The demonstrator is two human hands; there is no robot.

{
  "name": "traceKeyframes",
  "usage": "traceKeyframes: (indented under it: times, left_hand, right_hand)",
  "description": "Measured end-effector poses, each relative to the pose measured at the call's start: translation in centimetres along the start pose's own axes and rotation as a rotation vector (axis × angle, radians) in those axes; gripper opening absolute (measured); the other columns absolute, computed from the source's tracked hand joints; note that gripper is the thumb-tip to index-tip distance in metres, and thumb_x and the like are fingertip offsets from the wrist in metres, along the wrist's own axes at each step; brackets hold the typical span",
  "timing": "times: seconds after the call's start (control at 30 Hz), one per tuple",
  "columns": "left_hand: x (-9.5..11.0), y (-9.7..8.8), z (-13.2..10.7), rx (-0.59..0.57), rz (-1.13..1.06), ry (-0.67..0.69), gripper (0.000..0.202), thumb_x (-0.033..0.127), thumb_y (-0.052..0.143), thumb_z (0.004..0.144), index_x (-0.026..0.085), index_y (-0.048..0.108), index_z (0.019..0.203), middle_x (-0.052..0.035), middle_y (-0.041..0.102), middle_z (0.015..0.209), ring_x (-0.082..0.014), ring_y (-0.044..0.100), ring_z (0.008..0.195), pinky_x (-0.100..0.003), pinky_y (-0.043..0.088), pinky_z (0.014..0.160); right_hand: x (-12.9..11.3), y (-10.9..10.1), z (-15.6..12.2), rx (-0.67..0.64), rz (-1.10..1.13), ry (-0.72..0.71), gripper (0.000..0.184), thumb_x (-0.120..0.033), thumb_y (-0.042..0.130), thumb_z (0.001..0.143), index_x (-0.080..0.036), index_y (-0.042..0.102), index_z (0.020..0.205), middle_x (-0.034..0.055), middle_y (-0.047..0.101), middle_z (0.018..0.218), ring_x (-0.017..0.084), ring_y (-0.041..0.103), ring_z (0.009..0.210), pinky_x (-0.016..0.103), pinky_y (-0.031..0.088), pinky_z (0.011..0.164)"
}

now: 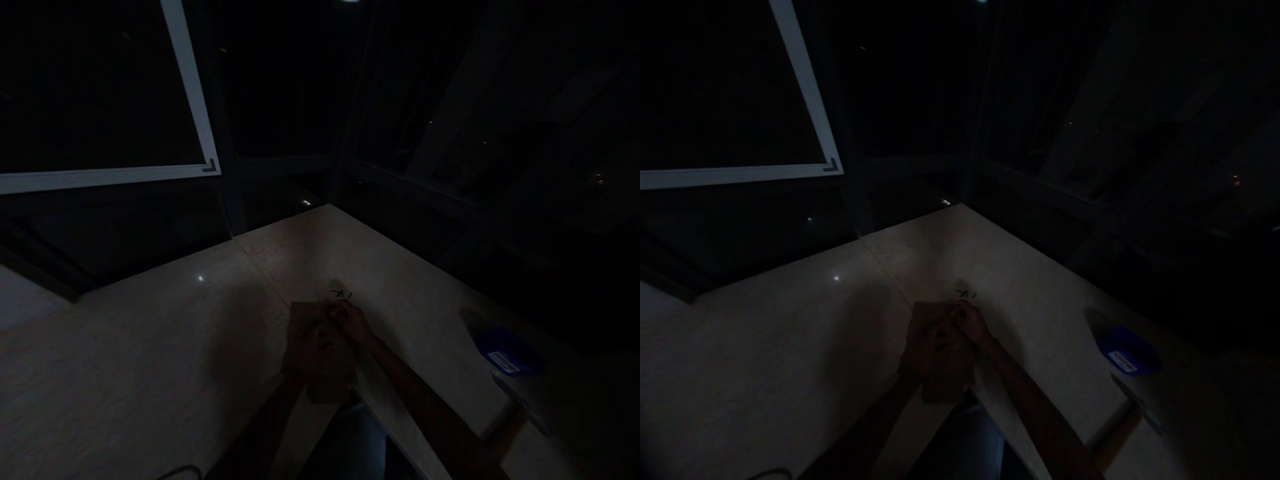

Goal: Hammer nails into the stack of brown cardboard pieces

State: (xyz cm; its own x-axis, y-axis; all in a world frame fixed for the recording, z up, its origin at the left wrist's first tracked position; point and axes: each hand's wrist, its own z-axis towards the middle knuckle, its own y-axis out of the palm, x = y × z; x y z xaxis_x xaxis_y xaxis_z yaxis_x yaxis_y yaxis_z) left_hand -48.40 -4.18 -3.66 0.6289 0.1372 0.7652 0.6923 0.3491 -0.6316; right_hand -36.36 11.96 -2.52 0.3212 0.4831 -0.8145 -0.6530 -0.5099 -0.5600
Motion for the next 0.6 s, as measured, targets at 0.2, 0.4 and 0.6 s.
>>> traceKeyframes:
  times: [0.2,0.4,0.6]
  left_hand:
    - [1.2,-1.0,-0.1,-0.027,0.018,-0.09,0.068,0.028,0.07,0.08,0.022,0.048,0.145,-0.012,0.058,0.144,-0.0306,0.054,0.133,-0.046,0.041,0.115]
    - [1.3,-1.2,-0.1,-0.079,0.012,-0.165,0.079,0.034,0.07,0.08,0.019,0.039,0.151,-0.0162,0.053,0.15,-0.0319,0.051,0.137,-0.042,0.04,0.114]
    - [1.1,-1.0,-0.2,-0.062,0.016,-0.19,0.08,0.042,0.071,0.08,0.017,0.041,0.15,-0.018,0.056,0.146,-0.0355,0.056,0.132,-0.046,0.046,0.108]
  right_hand:
    - [-2.9,2.8,-2.3,-0.193,-0.079,-0.083,0.053,-0.019,0.075,0.075,-0.021,0.068,0.128,0.0129,0.071,0.128,0.031,0.065,0.12,0.048,0.048,0.107]
    - [-3.2,3.1,-2.6,-0.242,-0.1,-0.113,0.06,-0.008,0.059,0.081,-0.02,0.061,0.139,0.012,0.071,0.129,0.028,0.07,0.112,0.042,0.055,0.1]
    - [-3.2,2.1,-2.5,-0.225,-0.022,-0.125,0.055,-0.011,0.062,0.081,-0.028,0.066,0.133,0.0021,0.074,0.124,0.022,0.071,0.11,0.035,0.055,0.098]
